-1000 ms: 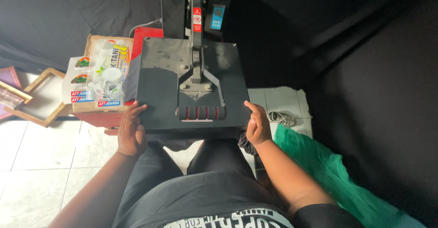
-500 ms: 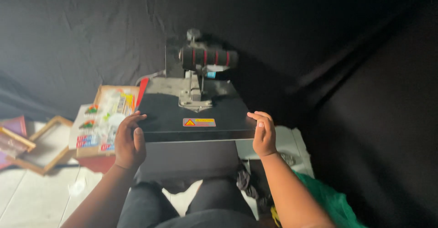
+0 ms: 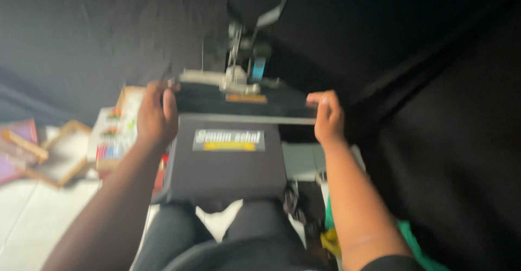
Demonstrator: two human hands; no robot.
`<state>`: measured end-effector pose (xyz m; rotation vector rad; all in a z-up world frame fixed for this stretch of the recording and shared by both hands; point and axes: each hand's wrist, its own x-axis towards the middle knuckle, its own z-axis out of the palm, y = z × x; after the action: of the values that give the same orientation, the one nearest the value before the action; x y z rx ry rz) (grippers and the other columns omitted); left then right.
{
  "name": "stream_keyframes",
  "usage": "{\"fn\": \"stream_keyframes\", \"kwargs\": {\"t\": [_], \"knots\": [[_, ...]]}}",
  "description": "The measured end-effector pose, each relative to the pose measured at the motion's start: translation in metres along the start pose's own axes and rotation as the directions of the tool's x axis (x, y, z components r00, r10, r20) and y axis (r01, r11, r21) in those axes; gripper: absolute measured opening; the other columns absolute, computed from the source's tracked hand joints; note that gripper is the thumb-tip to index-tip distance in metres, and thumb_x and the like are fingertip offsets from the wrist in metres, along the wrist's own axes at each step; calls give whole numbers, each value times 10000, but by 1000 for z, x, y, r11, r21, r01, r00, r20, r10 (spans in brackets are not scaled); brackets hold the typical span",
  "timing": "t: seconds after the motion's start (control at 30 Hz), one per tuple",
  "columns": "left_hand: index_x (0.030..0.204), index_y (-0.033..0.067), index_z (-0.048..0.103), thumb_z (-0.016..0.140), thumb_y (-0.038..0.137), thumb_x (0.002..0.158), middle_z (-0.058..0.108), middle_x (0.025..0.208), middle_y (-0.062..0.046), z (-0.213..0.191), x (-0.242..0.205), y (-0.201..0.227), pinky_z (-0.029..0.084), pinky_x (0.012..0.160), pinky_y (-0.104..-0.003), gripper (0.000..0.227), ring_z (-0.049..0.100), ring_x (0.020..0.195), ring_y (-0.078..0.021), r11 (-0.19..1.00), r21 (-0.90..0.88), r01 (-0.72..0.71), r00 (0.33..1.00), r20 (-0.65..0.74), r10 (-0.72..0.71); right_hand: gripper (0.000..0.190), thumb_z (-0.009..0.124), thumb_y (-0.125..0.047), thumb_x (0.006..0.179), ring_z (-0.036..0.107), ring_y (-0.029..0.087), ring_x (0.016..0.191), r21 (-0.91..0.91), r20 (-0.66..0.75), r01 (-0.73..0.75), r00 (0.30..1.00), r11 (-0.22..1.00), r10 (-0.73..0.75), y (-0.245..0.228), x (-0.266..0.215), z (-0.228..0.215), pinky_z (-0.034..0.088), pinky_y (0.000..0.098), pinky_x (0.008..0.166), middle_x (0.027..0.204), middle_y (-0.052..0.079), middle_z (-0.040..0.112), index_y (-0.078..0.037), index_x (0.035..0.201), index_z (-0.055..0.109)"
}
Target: The person operates a heat press machine to apply a design onto a black t-shirt. They repeatedly place the t-shirt under the press, lower the heated top plate to apply pressure, and then lift the plate to check the result.
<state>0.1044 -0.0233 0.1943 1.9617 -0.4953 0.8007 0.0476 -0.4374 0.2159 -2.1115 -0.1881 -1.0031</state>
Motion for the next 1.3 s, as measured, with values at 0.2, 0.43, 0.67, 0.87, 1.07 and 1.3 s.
{"fn": "stream_keyframes", "kwargs": {"t": [0.2,0.43,0.67,0.87,1.07,1.3], "knots": [[1164,19,509,345,394,1163,568,1203,-167,-4,-18,30,439,1007,-460,409,597,1188,-359,994,-103,-30,999,-28,28,424,299,-290,1081,648,269,920,76,-29,16,999,997,-14,-6,-19,3,508,381,872,993,149,695,-14,1028,617],[1415,40,471,771,131,961,390,1478,-211,63,-163,-69,315,1153,-582,552,373,1407,-443,992,125,-34,997,-60,42,83,615,-99,971,623,263,963,-118,-80,30,996,993,-39,88,-152,69,440,383,921,977,72,671,-126,893,611],[1624,149,358,489,565,999,246,1722,-73,74,-174,-59,183,1214,-705,762,166,1590,-347,820,572,-30,712,587,-384,642,625,-143,859,457,467,1358,-396,522,163,850,904,75,70,-201,96,410,573,1104,1563,185,451,-107,1493,526],[1658,186,260,375,613,1013,221,1727,-21,77,-172,-60,178,1210,-689,782,140,1597,-299,776,629,-37,635,615,-468,806,465,-247,842,149,371,1561,-569,683,153,636,808,360,69,-188,111,193,627,1196,1714,31,238,-198,1632,310],[1640,179,333,442,581,994,295,1712,-26,75,-176,-59,204,1207,-670,769,152,1605,-286,788,615,-21,676,590,-442,766,531,-245,809,286,359,1510,-520,612,233,773,822,168,86,-202,111,258,581,1160,1640,33,400,-188,1568,447],[1540,159,533,575,498,967,485,1600,-35,78,-201,-76,307,1150,-680,666,324,1549,-313,829,554,-72,834,490,-255,702,590,-245,756,392,347,1438,-484,524,303,852,821,-6,111,-217,115,320,548,1130,1519,20,543,-210,1457,591]]}}
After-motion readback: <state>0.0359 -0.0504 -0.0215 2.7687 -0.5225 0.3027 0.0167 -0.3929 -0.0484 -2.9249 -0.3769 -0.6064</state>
